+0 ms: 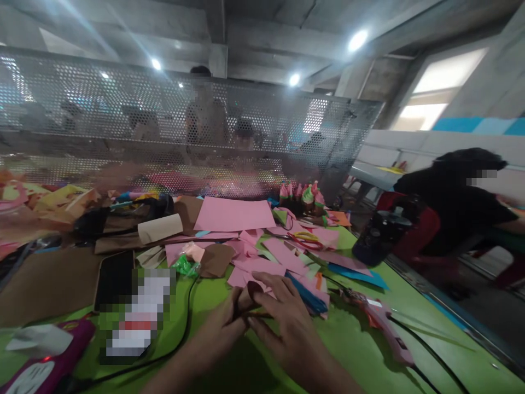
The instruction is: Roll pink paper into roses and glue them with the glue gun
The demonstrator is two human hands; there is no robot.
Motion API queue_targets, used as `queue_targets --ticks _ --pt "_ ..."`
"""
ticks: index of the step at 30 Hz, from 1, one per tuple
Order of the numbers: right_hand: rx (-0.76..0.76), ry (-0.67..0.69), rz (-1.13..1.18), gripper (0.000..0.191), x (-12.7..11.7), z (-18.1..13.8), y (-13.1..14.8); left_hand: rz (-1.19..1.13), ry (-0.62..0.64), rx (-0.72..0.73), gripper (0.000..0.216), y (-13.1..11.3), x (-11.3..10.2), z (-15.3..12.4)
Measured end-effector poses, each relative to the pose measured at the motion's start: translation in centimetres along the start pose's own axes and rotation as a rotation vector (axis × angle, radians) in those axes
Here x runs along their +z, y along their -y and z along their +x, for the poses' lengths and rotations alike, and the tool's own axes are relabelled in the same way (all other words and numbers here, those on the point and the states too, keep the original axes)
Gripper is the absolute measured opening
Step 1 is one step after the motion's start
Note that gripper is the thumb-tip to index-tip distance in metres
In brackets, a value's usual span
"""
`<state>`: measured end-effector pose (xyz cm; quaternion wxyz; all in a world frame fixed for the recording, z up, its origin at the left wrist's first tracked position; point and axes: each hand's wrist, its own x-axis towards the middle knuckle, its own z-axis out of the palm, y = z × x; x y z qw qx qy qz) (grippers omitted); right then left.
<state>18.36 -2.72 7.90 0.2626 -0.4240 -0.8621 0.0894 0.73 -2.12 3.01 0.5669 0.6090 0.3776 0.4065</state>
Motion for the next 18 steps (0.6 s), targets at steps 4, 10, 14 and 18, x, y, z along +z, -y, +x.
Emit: queue_targets --ticks 4,10,14,18 --pt "-0.049 0.021 0.004 0.025 -0.6 0.5 0.1 -0.025 0.030 -0.015 0.035 -0.9 -0.1 0.2" --pt "-0.160 -0.095 -0.013 0.037 -2.2 2.5 -0.5 -0.149 -0.003 0.065 0.045 -1.7 -0.8 1.4" --pt "-0.005 -0.249 0.009 0.023 -2.5 6.2 -3.4 -0.090 -0.115 0.040 0.049 -1.3 -0.9 2.4" --pt "0.167 -0.141 -0.137 0.018 -0.9 10.0 -6.8 -0.120 -0.187 0.030 0.053 -0.5 -0.5 2.7"
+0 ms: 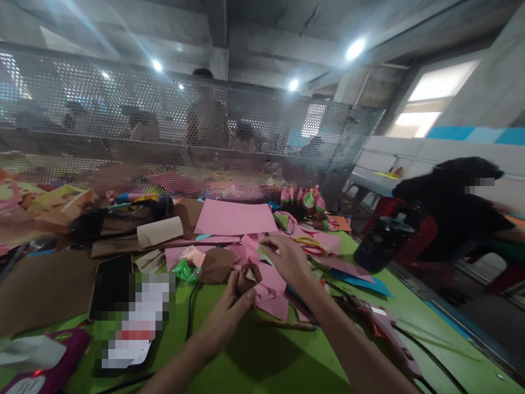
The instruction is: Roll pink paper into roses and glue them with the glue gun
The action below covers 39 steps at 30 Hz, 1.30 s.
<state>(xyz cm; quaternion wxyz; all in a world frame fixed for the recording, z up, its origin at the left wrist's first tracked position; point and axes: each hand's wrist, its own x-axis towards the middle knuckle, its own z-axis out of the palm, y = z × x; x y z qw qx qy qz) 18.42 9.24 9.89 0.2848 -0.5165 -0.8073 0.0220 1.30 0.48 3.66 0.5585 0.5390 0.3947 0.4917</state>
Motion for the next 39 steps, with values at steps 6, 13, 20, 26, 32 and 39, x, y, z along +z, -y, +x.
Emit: queue_targets --ticks 6,13,20,26,32,39 --pt "0.099 0.121 -0.092 0.025 4.2 1.9 -0.9 -0.079 -0.052 -0.055 0.050 1.8 -0.3 -0.6" --pt "0.168 0.083 0.150 0.011 3.8 1.7 -1.2 0.005 -0.043 -0.001 0.031 1.0 -1.2 -0.5" --pt "0.185 0.068 0.666 0.018 1.9 -0.7 0.0 -0.216 -0.198 -0.081 0.031 0.7 -1.7 -0.3" --pt "0.240 0.159 0.943 0.005 2.9 -3.5 2.6 -0.284 -0.200 -0.087 0.032 0.2 -1.3 -0.1" --pt "0.254 0.186 1.014 0.014 3.5 -3.9 3.1 -0.373 -0.143 -0.064 0.032 -0.2 -1.1 0.0" --pt "0.230 0.164 1.004 0.017 3.0 -3.7 3.1 -0.361 -0.255 -0.093 0.032 0.5 -1.5 0.3"
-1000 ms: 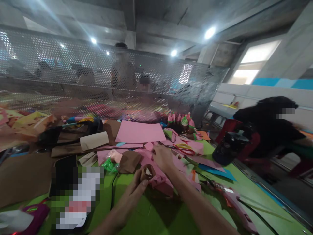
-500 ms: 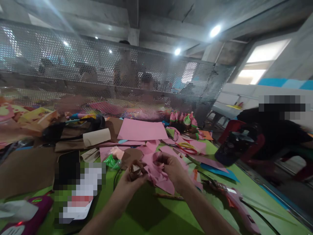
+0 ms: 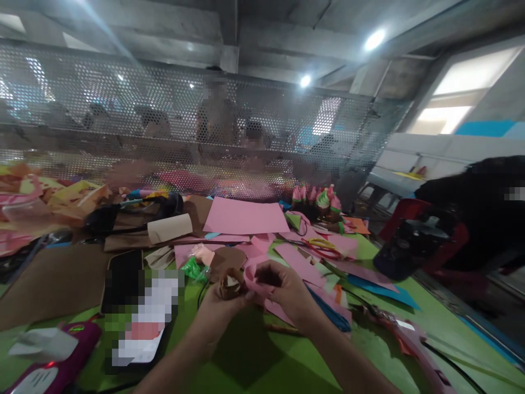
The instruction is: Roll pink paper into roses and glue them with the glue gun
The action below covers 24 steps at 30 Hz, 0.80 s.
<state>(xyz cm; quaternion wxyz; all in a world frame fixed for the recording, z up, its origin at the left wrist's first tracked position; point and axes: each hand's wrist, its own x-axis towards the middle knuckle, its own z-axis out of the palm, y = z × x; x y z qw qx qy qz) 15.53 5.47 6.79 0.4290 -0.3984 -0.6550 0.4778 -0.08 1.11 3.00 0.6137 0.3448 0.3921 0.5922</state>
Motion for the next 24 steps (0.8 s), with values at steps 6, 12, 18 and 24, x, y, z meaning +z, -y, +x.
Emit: queue_targets --ticks 6,12,18,24 --pt "-0.042 -0.160 -0.042 0.020 -0.4 -0.6 0.6 0.058 -0.213 0.128 0.027 0.5 -0.1 1.4" --pt "-0.060 -0.034 -0.154 0.015 1.2 -1.8 0.3 0.039 -0.202 0.177 0.026 0.5 0.2 1.5" --pt "-0.134 -0.036 -0.232 0.015 1.5 -1.9 0.2 0.055 -0.027 0.178 0.014 -0.1 0.3 0.6" --pt "-0.189 -0.056 -0.397 0.014 1.7 -2.3 0.5 0.195 0.010 0.260 0.017 0.7 0.0 0.4"
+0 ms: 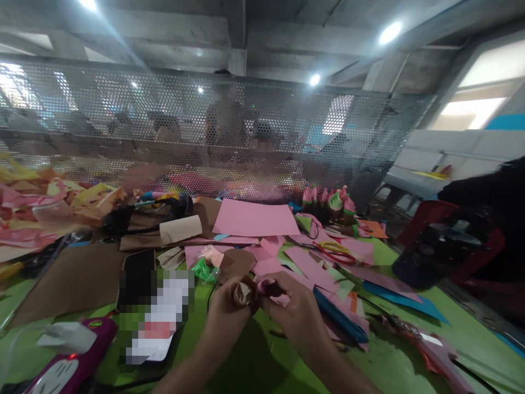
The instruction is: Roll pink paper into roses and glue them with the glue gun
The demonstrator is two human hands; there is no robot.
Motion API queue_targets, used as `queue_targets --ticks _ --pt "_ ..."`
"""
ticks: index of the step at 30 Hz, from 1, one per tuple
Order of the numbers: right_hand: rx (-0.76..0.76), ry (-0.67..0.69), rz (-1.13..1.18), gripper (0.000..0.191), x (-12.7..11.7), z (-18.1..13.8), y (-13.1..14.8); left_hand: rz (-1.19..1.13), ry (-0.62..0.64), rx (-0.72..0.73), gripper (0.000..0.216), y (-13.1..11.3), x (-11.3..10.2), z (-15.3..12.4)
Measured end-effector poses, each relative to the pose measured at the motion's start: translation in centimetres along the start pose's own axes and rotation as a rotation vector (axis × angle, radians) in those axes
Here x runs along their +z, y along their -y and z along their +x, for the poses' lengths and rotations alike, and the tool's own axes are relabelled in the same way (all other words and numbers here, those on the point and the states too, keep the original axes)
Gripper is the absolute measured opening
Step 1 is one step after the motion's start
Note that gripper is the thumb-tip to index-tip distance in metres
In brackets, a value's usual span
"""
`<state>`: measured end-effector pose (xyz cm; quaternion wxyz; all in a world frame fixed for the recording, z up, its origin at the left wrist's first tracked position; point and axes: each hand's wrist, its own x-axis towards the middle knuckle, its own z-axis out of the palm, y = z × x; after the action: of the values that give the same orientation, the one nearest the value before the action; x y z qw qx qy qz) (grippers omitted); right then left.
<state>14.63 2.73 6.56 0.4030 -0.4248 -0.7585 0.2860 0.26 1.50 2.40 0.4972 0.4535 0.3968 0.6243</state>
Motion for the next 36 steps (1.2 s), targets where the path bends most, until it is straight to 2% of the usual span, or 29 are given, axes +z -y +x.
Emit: queue_targets --ticks 4,7,9,14,19,25,31,36 --pt "-0.058 -0.019 -0.024 0.010 -0.5 0.2 0.2 0.012 0.002 0.000 0.015 0.4 0.4 -0.3" --pt "-0.044 -0.102 0.015 0.004 -1.4 0.7 0.8 0.026 -0.016 0.008 0.028 0.5 0.5 -0.2" --pt "-0.019 -0.130 0.091 0.009 -2.1 0.9 1.5 0.102 -0.025 0.065 0.034 0.6 0.2 0.0" --pt "0.026 -0.087 0.236 0.007 -2.3 0.6 2.7 0.378 0.033 0.128 0.028 1.1 -0.4 0.4" --pt "0.077 -0.096 0.169 0.009 -1.5 0.4 1.8 0.544 0.071 0.206 0.033 0.7 -0.3 -0.2" --pt "0.136 -0.054 0.139 0.012 -0.9 0.2 1.0 0.583 0.099 0.258 0.034 0.5 -0.1 -0.6" --pt "0.169 -0.075 0.108 0.018 -1.1 0.4 1.3 0.637 0.113 0.237 0.028 0.3 0.1 -1.1" --pt "0.170 -0.008 0.112 0.014 -1.3 0.4 1.1 0.717 0.133 0.291 0.025 0.6 0.0 -1.2"
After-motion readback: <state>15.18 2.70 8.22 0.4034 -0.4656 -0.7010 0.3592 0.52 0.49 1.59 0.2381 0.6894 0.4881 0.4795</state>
